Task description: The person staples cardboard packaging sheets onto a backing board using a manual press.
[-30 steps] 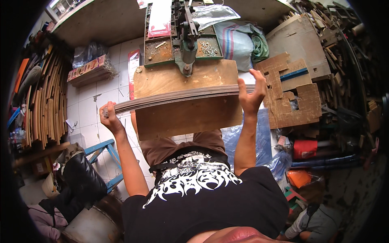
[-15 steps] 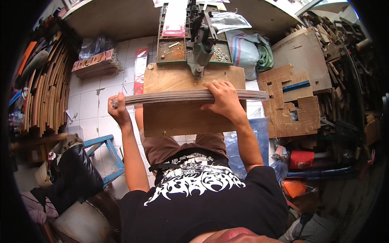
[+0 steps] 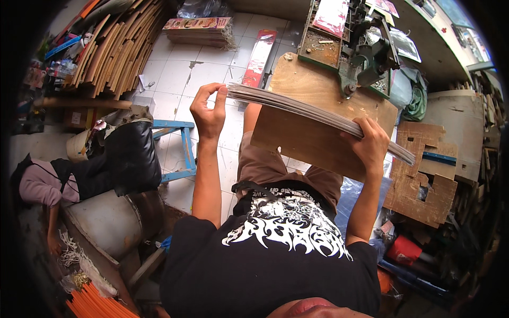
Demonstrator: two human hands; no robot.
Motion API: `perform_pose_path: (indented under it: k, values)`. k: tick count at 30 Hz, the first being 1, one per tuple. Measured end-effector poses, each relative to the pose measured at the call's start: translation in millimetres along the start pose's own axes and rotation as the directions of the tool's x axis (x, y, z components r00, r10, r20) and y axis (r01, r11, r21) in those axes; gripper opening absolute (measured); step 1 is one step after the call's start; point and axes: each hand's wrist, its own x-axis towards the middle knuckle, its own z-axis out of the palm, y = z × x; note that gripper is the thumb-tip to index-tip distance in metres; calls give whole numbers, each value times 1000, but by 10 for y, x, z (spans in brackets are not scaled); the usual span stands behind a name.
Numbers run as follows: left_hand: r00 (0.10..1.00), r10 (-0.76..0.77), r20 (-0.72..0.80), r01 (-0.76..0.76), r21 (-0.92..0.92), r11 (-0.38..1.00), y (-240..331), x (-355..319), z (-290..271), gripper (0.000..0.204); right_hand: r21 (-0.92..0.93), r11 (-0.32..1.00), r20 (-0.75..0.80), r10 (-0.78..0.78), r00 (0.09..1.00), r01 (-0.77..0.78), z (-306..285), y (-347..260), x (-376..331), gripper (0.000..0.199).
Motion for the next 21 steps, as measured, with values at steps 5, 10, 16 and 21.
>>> perform_pose_path:
  k: [5, 10, 16, 21]
  values:
    - [974, 196, 114, -212, 146, 966, 176, 133, -174, 8, 11, 1000, -29, -15, 999, 15, 18, -37, 22, 39]
    - [950, 187, 251, -232, 160, 959, 251, 253, -210, 8, 25, 1000, -13, 10, 1000, -10, 16, -47, 44, 39]
    - [946, 161, 283, -211, 157, 965, 199, 301, -89, 6, 10, 1000, -2, 22, 1000, -22, -20, -53, 50, 39]
    - [973, 21, 230, 6, -117, 993, -23, 219, 128, 11, 16, 999, 0, 32, 999, -32, -29, -43, 73, 38]
